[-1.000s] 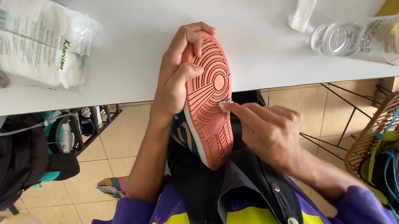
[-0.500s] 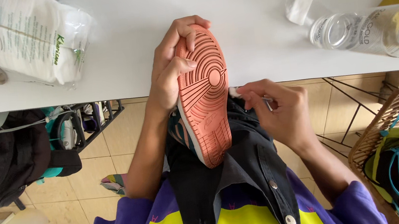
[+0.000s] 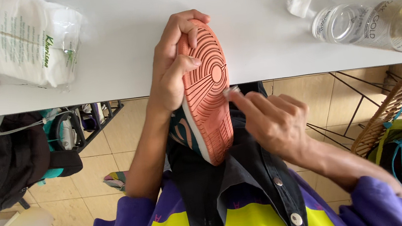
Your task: The person holds a pink and teal sneaker and scrubs the sole with a small white cotton pad. They periodically dip the pad into a clear bottle of liquid to re-wet it before continuing to clean the shoe's tread pattern.
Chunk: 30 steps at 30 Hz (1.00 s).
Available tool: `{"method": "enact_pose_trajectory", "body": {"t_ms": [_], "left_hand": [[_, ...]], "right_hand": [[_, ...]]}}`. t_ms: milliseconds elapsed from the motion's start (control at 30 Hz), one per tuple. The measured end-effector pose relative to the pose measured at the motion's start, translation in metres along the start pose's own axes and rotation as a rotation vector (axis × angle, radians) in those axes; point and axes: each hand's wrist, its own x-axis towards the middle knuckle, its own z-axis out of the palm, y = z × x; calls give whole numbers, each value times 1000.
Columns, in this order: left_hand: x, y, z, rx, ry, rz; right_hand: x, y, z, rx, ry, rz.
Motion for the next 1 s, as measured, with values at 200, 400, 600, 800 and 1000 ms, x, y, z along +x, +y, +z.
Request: {"method": "enact_pose_trajectory", "body": {"t_ms": [200,400,600,800,1000], "left_hand": [[1,-5,5,-7,21,32],[0,2,-1,-21,7,3],[1,2,-3,0,0,9],[0,3,-3,27,10,-26],[0,3,-2,11,16,-15]], "right_hand": [[15,15,-18,-25,-116,18],[23,7,-26,564,-127,429],[1,-3,0,730,-132,704],[1,-11,6,709,-89,652],[8,-14,6,716,-109,562]]}}
